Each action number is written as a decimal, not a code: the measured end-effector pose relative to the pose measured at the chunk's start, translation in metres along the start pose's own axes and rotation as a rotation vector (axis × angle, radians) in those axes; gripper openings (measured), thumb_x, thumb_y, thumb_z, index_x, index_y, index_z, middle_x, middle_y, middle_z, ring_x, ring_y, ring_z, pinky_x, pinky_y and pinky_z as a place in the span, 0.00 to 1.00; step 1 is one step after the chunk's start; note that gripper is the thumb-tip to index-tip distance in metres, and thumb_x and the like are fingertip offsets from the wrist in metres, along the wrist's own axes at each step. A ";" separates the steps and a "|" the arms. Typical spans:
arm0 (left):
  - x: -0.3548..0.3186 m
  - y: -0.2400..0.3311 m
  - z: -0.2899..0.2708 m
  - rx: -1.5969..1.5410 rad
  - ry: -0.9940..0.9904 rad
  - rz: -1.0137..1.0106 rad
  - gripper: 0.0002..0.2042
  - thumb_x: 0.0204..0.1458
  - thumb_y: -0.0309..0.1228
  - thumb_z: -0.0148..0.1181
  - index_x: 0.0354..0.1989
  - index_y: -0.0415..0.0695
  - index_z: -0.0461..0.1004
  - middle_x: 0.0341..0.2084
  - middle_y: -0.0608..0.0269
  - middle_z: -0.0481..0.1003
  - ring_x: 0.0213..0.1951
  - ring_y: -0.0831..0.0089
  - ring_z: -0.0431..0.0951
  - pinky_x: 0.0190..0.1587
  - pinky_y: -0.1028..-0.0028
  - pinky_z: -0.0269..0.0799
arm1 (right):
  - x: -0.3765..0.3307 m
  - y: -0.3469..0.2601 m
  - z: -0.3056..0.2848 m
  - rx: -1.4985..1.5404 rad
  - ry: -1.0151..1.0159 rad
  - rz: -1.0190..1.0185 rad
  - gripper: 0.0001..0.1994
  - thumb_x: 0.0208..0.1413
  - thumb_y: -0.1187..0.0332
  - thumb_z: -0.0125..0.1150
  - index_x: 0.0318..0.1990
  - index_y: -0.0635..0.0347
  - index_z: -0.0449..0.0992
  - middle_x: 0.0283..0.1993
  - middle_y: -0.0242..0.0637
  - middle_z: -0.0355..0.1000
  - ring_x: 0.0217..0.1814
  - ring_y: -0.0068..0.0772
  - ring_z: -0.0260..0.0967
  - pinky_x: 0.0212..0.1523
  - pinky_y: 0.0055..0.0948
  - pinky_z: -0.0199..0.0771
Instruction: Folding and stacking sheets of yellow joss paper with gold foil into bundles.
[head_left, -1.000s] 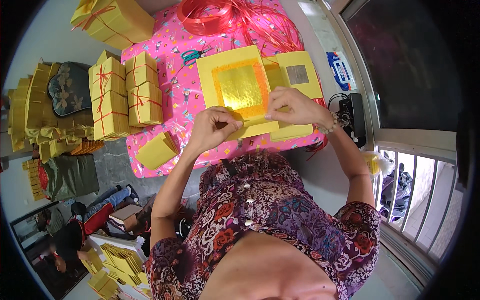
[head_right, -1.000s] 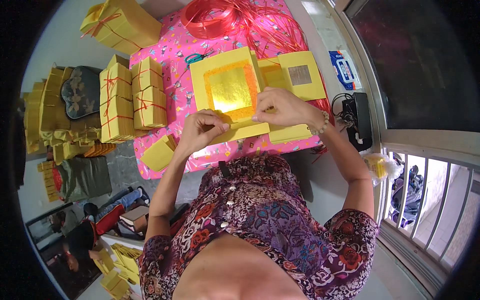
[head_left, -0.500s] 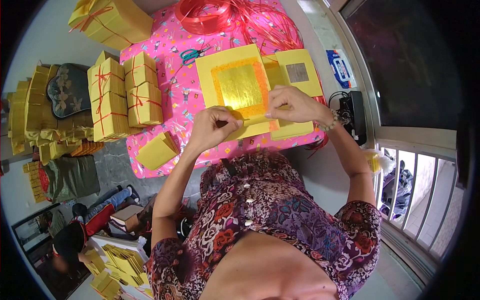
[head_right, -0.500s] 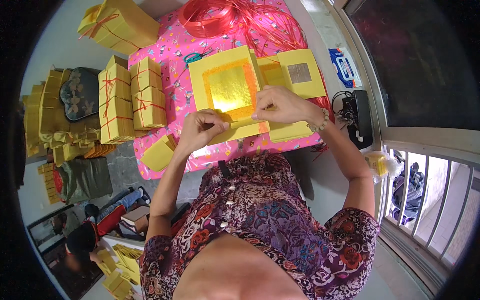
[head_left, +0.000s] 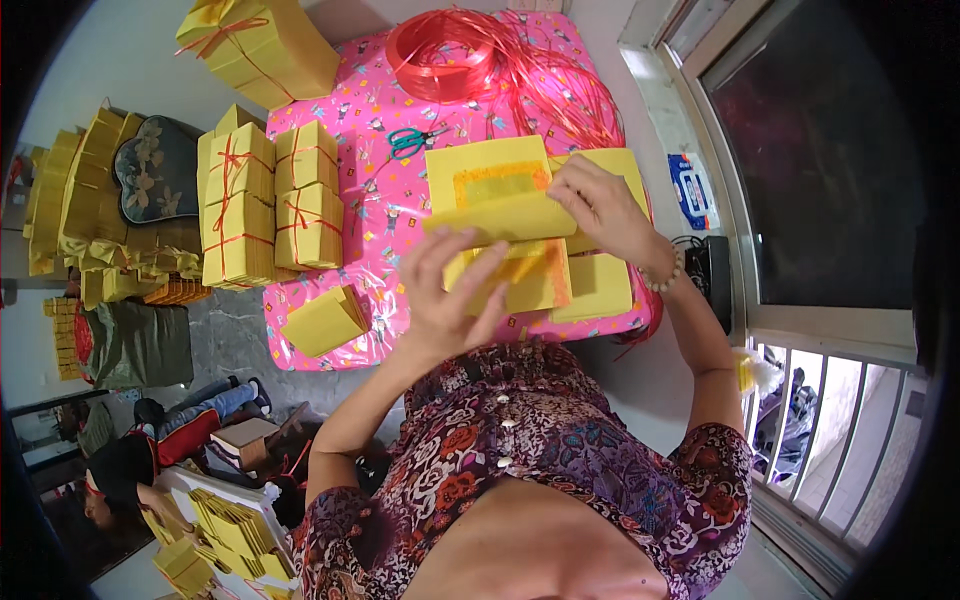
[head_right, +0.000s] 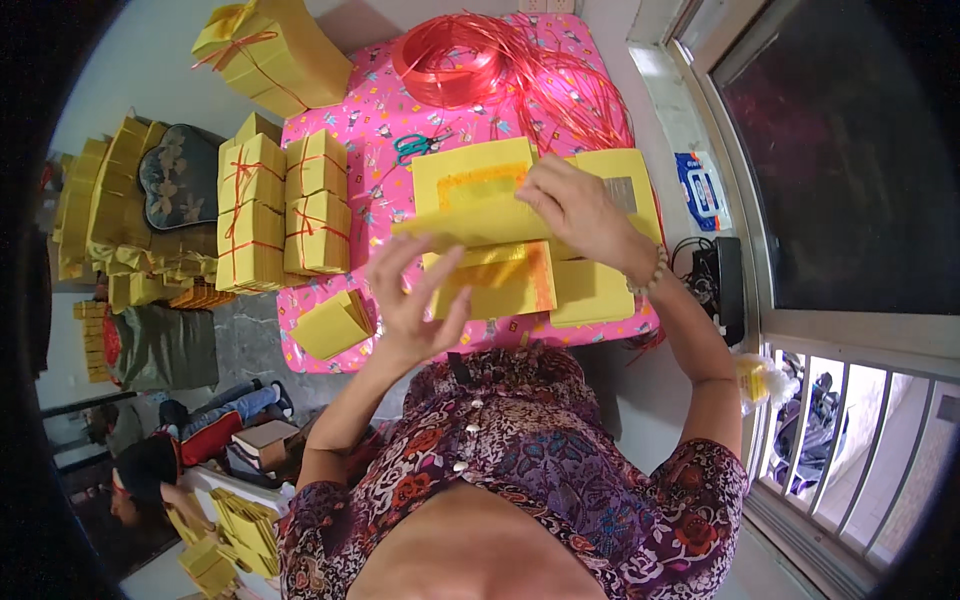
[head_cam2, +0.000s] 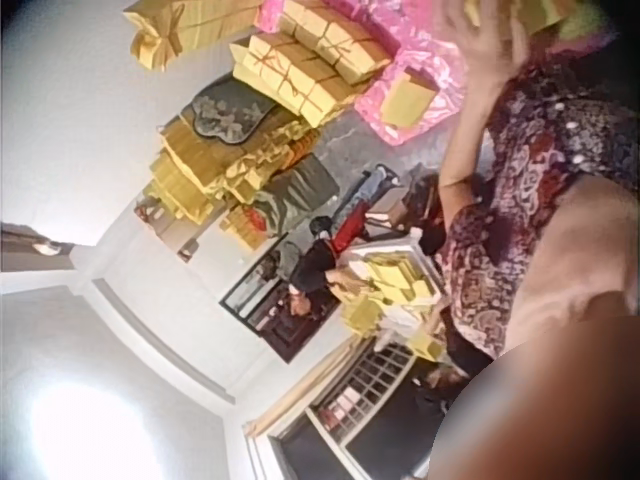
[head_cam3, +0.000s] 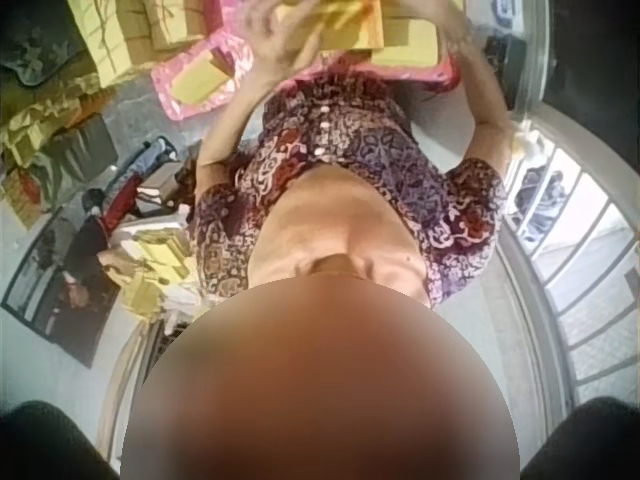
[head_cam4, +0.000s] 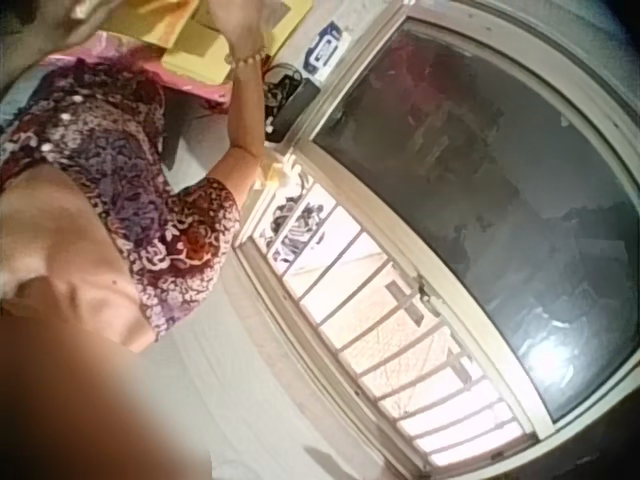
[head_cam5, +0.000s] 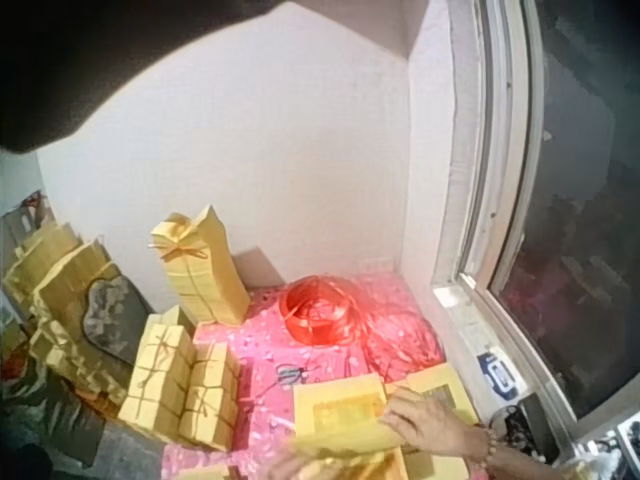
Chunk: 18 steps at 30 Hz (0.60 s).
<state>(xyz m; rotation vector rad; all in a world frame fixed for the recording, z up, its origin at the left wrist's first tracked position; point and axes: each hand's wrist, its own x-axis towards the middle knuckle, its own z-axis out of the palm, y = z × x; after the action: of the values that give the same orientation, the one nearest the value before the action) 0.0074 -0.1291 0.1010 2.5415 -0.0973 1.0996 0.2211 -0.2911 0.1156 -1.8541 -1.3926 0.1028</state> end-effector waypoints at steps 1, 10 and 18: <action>0.000 0.001 0.006 0.005 0.008 0.000 0.24 0.45 0.35 0.69 0.54 0.48 0.77 0.59 0.53 0.67 0.62 0.54 0.64 0.63 0.55 0.58 | 0.008 0.006 0.001 -0.001 0.027 0.032 0.09 0.64 0.69 0.56 0.36 0.68 0.71 0.32 0.42 0.66 0.33 0.44 0.67 0.38 0.34 0.67; 0.023 -0.018 0.045 0.081 -0.414 -0.132 0.38 0.56 0.53 0.58 0.72 0.48 0.56 0.72 0.46 0.52 0.72 0.41 0.49 0.70 0.44 0.45 | 0.068 0.070 0.017 -0.058 -0.097 0.162 0.14 0.64 0.60 0.56 0.35 0.65 0.74 0.33 0.47 0.69 0.37 0.50 0.69 0.40 0.45 0.69; 0.019 -0.034 0.057 0.102 -0.493 -0.147 0.38 0.56 0.54 0.57 0.72 0.48 0.56 0.70 0.42 0.54 0.70 0.41 0.52 0.69 0.46 0.50 | 0.081 0.076 0.031 -0.333 -0.061 0.019 0.10 0.63 0.64 0.56 0.38 0.63 0.76 0.37 0.45 0.72 0.41 0.50 0.71 0.43 0.44 0.72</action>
<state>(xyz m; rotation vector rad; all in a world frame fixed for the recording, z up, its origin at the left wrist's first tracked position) 0.0668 -0.1167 0.0686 2.8042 0.0193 0.4167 0.2958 -0.2127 0.0777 -2.1520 -1.5052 -0.0682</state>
